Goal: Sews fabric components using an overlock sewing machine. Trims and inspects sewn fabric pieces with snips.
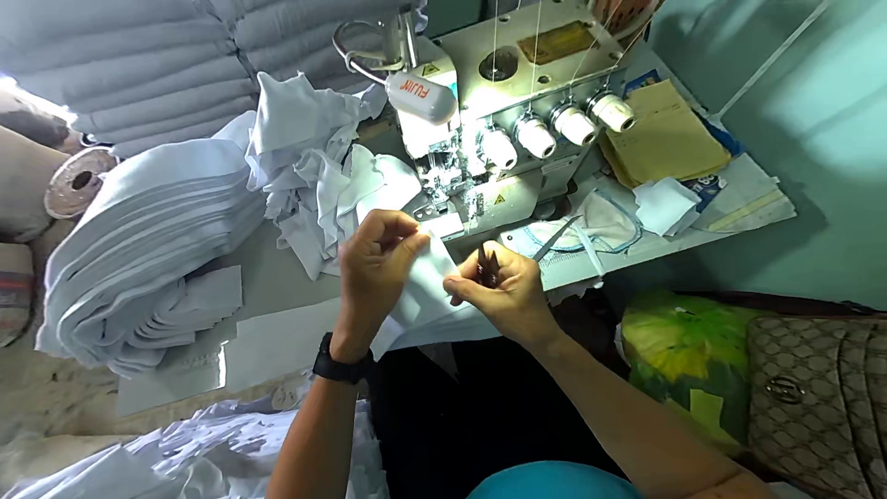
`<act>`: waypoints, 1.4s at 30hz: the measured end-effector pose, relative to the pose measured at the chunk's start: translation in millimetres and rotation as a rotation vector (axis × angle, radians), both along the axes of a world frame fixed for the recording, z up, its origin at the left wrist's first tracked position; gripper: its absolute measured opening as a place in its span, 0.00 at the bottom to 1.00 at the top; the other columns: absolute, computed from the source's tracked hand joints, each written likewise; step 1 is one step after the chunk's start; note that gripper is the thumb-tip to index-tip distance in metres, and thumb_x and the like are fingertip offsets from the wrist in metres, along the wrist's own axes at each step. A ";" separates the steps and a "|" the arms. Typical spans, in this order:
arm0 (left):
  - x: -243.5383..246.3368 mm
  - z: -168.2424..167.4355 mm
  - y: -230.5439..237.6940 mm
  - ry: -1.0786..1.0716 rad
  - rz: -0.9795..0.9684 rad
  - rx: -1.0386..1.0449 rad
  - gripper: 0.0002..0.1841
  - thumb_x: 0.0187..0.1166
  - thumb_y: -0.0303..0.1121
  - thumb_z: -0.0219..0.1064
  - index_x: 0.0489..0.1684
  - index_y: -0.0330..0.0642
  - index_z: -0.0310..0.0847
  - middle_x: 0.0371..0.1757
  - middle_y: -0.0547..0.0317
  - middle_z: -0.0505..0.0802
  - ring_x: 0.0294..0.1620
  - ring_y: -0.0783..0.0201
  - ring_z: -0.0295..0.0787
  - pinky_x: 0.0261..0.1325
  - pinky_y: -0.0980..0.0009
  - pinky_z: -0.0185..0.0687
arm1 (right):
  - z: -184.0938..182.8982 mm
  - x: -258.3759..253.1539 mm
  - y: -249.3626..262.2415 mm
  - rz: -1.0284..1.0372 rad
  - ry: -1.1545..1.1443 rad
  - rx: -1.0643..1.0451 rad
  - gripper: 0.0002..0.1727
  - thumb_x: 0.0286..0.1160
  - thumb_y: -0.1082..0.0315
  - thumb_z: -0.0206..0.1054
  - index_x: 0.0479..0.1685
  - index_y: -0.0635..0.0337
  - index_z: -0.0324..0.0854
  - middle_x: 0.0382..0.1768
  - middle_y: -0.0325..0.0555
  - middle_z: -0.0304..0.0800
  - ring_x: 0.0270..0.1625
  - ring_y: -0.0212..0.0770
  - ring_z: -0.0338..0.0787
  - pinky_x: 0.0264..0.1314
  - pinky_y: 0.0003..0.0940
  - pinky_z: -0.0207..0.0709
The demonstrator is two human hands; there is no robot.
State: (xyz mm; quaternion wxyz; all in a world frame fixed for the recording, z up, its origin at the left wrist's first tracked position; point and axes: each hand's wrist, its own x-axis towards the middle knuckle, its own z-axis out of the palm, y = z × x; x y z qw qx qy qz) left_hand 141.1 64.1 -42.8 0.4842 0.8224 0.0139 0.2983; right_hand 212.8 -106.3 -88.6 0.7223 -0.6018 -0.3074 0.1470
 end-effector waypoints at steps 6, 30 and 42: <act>29.4 -10.2 7.6 0.075 0.079 0.508 0.04 0.75 0.28 0.74 0.36 0.36 0.89 0.40 0.53 0.90 0.42 0.62 0.87 0.47 0.68 0.83 | -24.3 4.1 13.2 -0.199 -0.132 -0.081 0.07 0.68 0.76 0.74 0.40 0.62 0.82 0.28 0.37 0.88 0.25 0.25 0.86 0.30 0.20 0.84; 72.4 -18.2 81.6 0.232 0.183 0.139 0.20 0.76 0.30 0.69 0.62 0.25 0.78 0.57 0.40 0.91 0.58 0.59 0.89 0.64 0.62 0.82 | -23.7 25.5 -9.5 -0.204 -0.209 -0.273 0.12 0.85 0.66 0.63 0.39 0.63 0.88 0.25 0.33 0.85 0.25 0.19 0.79 0.30 0.16 0.76; -77.4 -73.8 10.1 0.095 0.466 0.308 0.10 0.83 0.28 0.63 0.52 0.28 0.80 0.66 0.42 0.88 0.71 0.58 0.85 0.74 0.61 0.79 | -36.1 34.0 -51.2 -0.152 0.051 -0.729 0.12 0.72 0.59 0.79 0.30 0.57 0.85 0.18 0.35 0.75 0.19 0.28 0.70 0.23 0.28 0.65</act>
